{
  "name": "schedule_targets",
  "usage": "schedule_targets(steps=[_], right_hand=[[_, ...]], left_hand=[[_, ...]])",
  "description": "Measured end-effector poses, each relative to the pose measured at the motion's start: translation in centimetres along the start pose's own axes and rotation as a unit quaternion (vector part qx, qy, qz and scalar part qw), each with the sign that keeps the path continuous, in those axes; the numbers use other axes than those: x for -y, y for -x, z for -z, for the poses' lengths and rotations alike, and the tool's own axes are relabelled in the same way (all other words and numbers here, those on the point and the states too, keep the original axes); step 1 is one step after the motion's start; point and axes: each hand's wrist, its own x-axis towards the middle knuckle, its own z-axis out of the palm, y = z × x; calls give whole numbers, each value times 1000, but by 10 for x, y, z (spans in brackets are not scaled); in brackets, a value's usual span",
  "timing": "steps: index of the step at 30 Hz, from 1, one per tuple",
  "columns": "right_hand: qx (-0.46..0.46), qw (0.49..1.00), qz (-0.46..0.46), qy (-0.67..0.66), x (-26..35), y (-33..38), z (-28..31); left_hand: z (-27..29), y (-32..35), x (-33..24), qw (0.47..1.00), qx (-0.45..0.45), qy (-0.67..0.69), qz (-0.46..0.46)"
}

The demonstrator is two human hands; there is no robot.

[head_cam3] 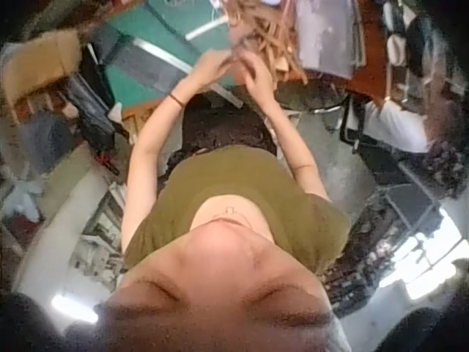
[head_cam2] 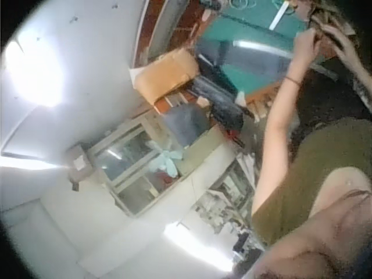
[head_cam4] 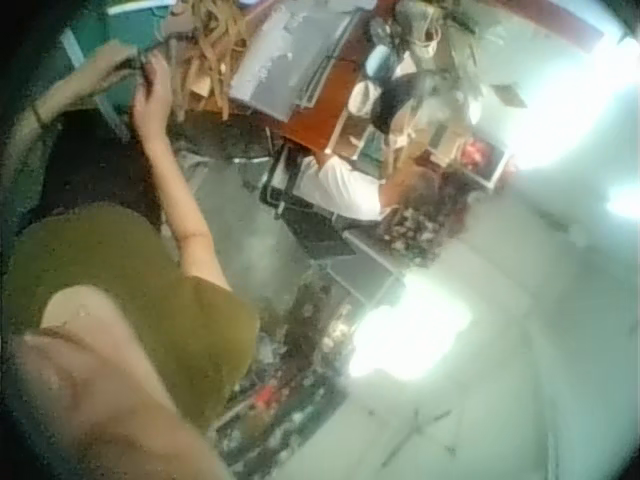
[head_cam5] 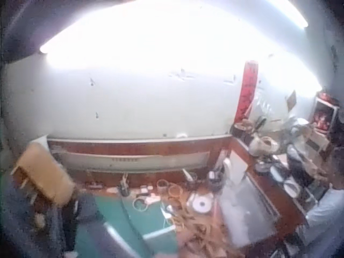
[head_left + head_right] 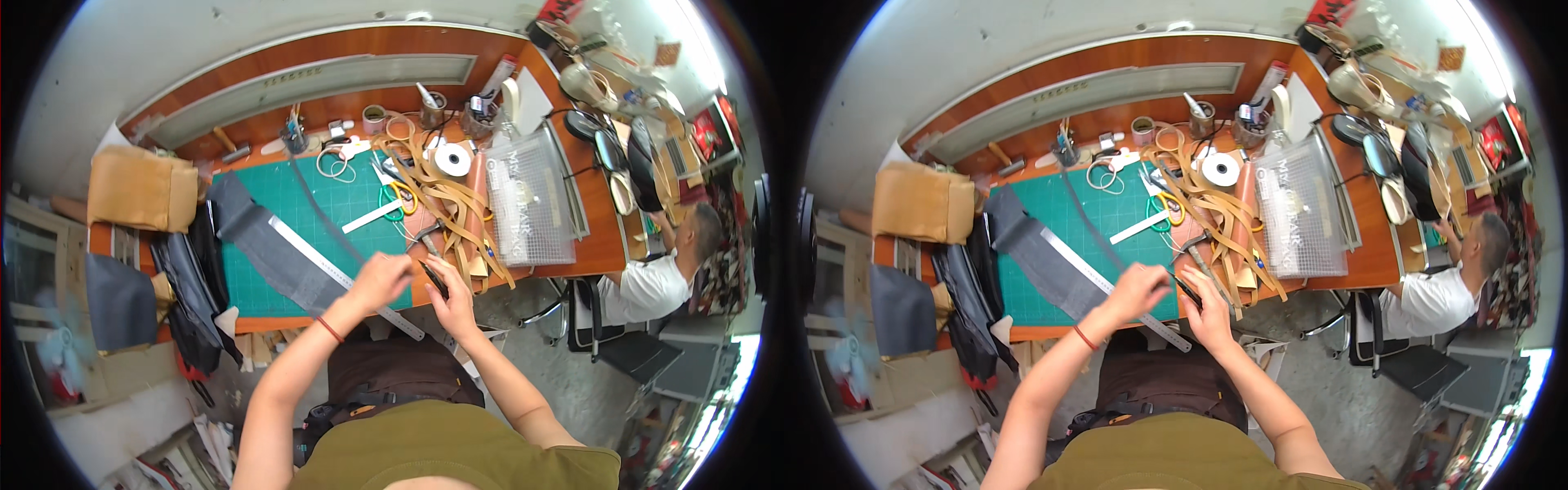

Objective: The person measures and cuts strips from a tan material and a dark grey material using a metal ruler and a utility knife on a green cutting mat. The person handles the materials, aligns the ruler, and slices the material to create straight edges and strips.

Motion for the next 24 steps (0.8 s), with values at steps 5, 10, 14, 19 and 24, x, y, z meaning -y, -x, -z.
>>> schedule_targets(steps=[5,10,14,19,24], right_hand=[[113,963,-210,-127,-24,29,46],[133,930,-306,-154,-61,63,128],[116,873,-432,-194,-79,93,183],[25,863,-448,-231,-97,104,187],[-47,860,-420,-285,-123,36,145]], left_hand=[[-13,6,-46,985,72,142,68],[27,14,-13,945,181,187,198],[69,1,36,916,226,206,260],[113,-80,69,971,168,-66,157],[126,-162,44,909,-167,-381,-8]])
